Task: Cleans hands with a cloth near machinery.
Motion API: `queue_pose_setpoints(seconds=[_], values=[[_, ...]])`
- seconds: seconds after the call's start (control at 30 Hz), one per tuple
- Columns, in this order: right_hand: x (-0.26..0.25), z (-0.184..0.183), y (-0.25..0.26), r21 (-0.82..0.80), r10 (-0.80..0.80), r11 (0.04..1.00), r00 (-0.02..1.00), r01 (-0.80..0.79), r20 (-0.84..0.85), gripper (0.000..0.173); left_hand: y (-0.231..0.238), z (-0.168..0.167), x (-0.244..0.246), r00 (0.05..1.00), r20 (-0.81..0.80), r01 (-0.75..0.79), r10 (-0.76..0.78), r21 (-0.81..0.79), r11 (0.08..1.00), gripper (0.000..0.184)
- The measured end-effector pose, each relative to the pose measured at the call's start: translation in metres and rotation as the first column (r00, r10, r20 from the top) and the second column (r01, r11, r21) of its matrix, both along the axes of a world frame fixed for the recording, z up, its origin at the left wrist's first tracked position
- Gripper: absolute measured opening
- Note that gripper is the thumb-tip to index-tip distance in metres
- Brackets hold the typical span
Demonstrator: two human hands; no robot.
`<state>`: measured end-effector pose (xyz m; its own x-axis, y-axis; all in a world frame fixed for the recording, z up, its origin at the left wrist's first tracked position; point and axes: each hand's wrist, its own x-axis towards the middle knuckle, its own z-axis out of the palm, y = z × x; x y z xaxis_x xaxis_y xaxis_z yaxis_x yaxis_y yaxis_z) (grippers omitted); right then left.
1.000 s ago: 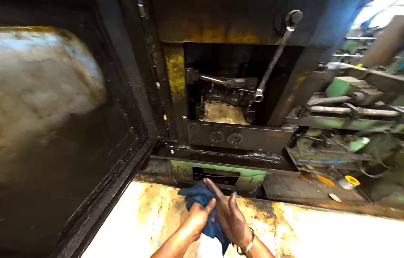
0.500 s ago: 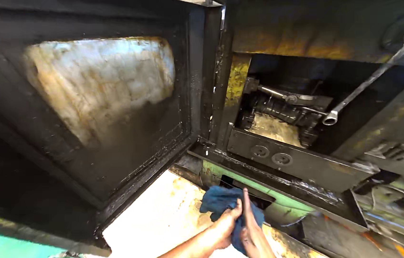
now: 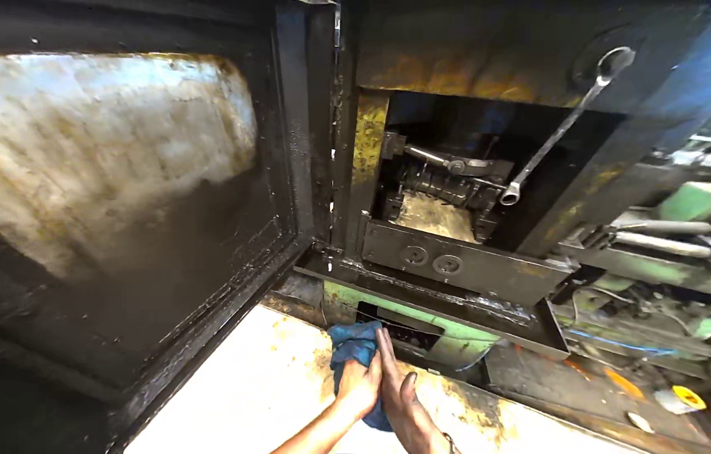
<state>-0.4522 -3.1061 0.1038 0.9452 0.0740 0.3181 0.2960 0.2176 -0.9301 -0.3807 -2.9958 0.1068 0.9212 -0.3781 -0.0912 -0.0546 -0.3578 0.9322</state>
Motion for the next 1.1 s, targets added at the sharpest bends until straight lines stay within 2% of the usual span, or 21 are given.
queue_pose_setpoints(seconds=[0.1, 0.2, 0.23, 0.27, 0.33, 0.4, 0.47, 0.5, 0.53, 0.6, 0.67, 0.73, 0.8, 0.87, 0.93, 0.97, 1.03, 1.07, 1.1], values=[[-0.005, 0.021, -0.003, 0.156, 0.081, 0.986, 0.985, -0.057, -0.151, 0.111, 0.006, -0.010, 0.008, 0.952, 0.306, -0.018, 0.000, 0.056, 0.998, 0.056], [-0.005, 0.026, -0.022, 0.339, 0.184, 0.935, 0.960, -0.105, -0.211, 0.111, 0.015, -0.035, 0.022, 0.776, 0.631, -0.061, 0.019, 0.044, 0.997, 0.046], [-0.003, 0.025, -0.031, 0.378, 0.184, 0.922, 0.957, -0.088, -0.224, 0.110, 0.020, -0.039, 0.026, 0.745, 0.666, -0.056, 0.025, 0.026, 0.998, 0.043], [0.000, 0.024, -0.037, 0.345, 0.138, 0.937, 0.963, -0.052, -0.229, 0.107, 0.025, -0.040, 0.030, 0.774, 0.633, -0.031, 0.025, -0.002, 1.000, 0.043], [0.006, 0.017, -0.042, 0.132, -0.078, 0.984, 0.963, 0.115, -0.256, 0.100, 0.033, -0.030, 0.034, 0.875, 0.484, 0.056, -0.012, -0.077, 0.995, 0.047], [0.016, 0.004, -0.031, -0.052, -0.273, 0.961, 0.899, 0.272, -0.341, 0.100, 0.036, -0.018, 0.032, 0.940, 0.321, 0.168, -0.118, -0.133, 0.977, 0.053], [0.030, -0.014, -0.008, -0.088, -0.321, 0.945, 0.849, 0.314, -0.421, 0.096, 0.036, -0.011, 0.026, 0.972, 0.106, 0.227, -0.210, -0.201, 0.953, 0.060], [0.038, -0.022, 0.005, -0.073, -0.313, 0.947, 0.839, 0.314, -0.446, 0.092, 0.033, -0.012, 0.023, 0.979, -0.011, 0.193, -0.204, -0.292, 0.937, 0.064], [0.046, -0.028, 0.018, -0.055, -0.336, 0.934, 0.820, 0.352, -0.464, 0.085, 0.030, -0.016, 0.022, 0.977, -0.132, 0.094, -0.165, -0.427, 0.900, 0.066], [0.066, -0.040, 0.042, -0.172, -0.504, 0.862, 0.766, 0.477, -0.400, 0.068, 0.027, -0.023, 0.027, 0.938, -0.345, -0.184, -0.047, -0.606, 0.774, 0.059], [0.085, -0.053, 0.058, -0.302, -0.571, 0.813, 0.784, 0.499, -0.244, 0.071, 0.032, -0.022, 0.039, 0.878, -0.473, -0.377, 0.074, -0.589, 0.714, 0.051], [0.101, -0.064, 0.073, -0.394, -0.590, 0.773, 0.792, 0.498, -0.157, 0.079, 0.043, -0.027, 0.057, 0.826, -0.546, -0.475, 0.140, -0.541, 0.693, 0.050], [0.111, -0.067, 0.082, -0.513, -0.559, 0.752, 0.813, 0.415, -0.162, 0.083, 0.055, -0.037, 0.078, 0.786, -0.604, -0.507, 0.131, -0.509, 0.696, 0.048], [0.112, -0.064, 0.084, -0.635, -0.465, 0.733, 0.860, 0.244, -0.207, 0.080, 0.066, -0.050, 0.095, 0.767, -0.639, -0.476, 0.064, -0.498, 0.725, 0.045], [0.113, -0.064, 0.078, -0.678, -0.298, 0.735, 0.903, 0.011, -0.309, 0.081, 0.076, -0.062, 0.106, 0.755, -0.654, -0.392, 0.042, -0.399, 0.829, 0.043], [0.115, -0.067, 0.068, -0.639, -0.180, 0.763, 0.914, -0.104, -0.364, 0.083, 0.081, -0.067, 0.111, 0.760, -0.650, -0.302, 0.009, -0.340, 0.891, 0.045], [0.125, -0.079, 0.039, -0.464, 0.058, 0.845, 0.907, -0.267, -0.417, 0.096, 0.086, -0.069, 0.121, 0.784, -0.617, -0.157, -0.061, -0.293, 0.943, 0.048], [0.132, -0.090, 0.023, -0.358, 0.123, 0.887, 0.897, -0.291, -0.425, 0.101, 0.088, -0.067, 0.127, 0.802, -0.587, -0.096, -0.108, -0.307, 0.947, 0.048], [0.142, -0.106, 0.008, -0.281, 0.118, 0.926, 0.899, -0.253, -0.422, 0.103, 0.088, -0.062, 0.134, 0.821, -0.548, -0.029, -0.159, -0.319, 0.947, 0.047]])
